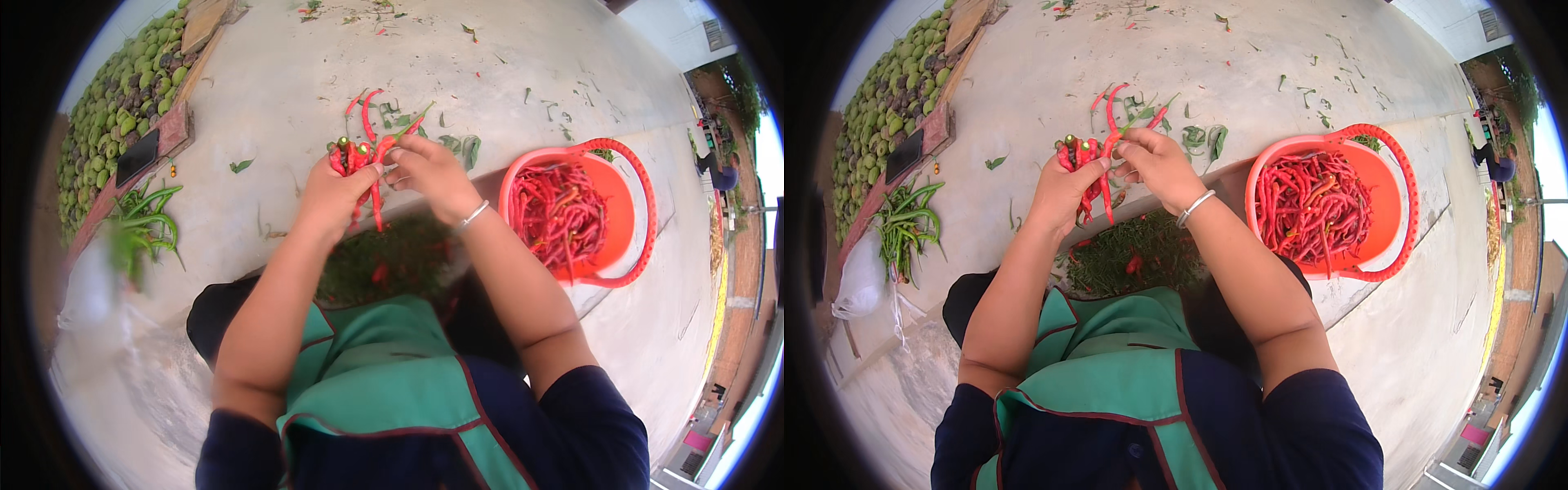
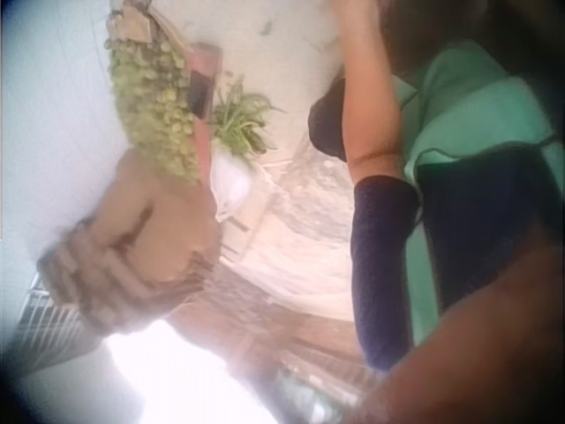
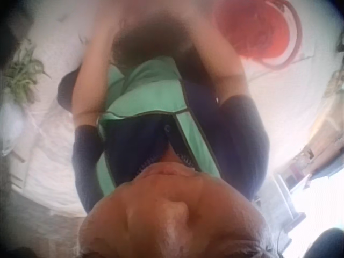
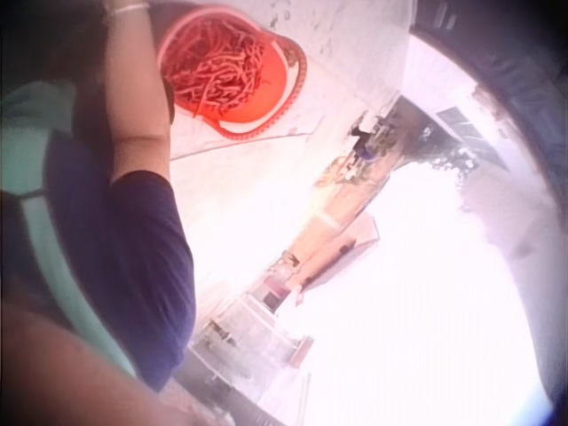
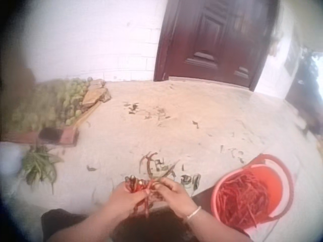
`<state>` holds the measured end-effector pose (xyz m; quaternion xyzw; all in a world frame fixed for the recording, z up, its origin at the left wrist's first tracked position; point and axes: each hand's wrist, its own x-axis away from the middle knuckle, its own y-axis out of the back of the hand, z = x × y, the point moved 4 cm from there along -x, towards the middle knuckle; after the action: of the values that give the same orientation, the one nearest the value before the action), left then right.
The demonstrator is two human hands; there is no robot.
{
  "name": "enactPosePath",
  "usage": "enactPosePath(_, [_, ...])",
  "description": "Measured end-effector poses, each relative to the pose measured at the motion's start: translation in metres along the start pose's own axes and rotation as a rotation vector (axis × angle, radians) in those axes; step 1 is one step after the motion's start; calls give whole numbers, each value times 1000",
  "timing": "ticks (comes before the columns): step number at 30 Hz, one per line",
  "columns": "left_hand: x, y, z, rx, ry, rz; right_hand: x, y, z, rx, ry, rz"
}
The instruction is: The person removes stems from red chilies by hand and places them into a red basket. They then carry the basket and pour the chilies onto a larger pile on the ground before moving a broom and dustpan into a storage area and handling a large sack.
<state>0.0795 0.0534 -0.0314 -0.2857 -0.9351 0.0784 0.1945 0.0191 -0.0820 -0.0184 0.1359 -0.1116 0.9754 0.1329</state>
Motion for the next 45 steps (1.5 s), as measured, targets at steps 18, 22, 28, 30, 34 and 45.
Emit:
enactPosePath(18, [1, 26, -6, 231, 62, -57, -5, 29, 24, 1174, 764, -414])
enactPosePath(22, [2, 37, -14, 214, 88, -6, -13, 21, 11, 1036, 579, -159])
enactPosePath(28, [13, 28, -27, 166, 134, 121, -20, -27, 21, 598, 330, 163])
enactPosePath(30, [14, 28, -28, 157, 147, 131, -22, -21, 16, 593, 376, 132])
enactPosePath(34, [17, 15, -37, 108, 158, 68, -13, -6, 25, 884, 547, -132])
enactPosePath(45, [35, -100, -14, 126, -75, 166, 79, 51, 39, 320, 593, -392])
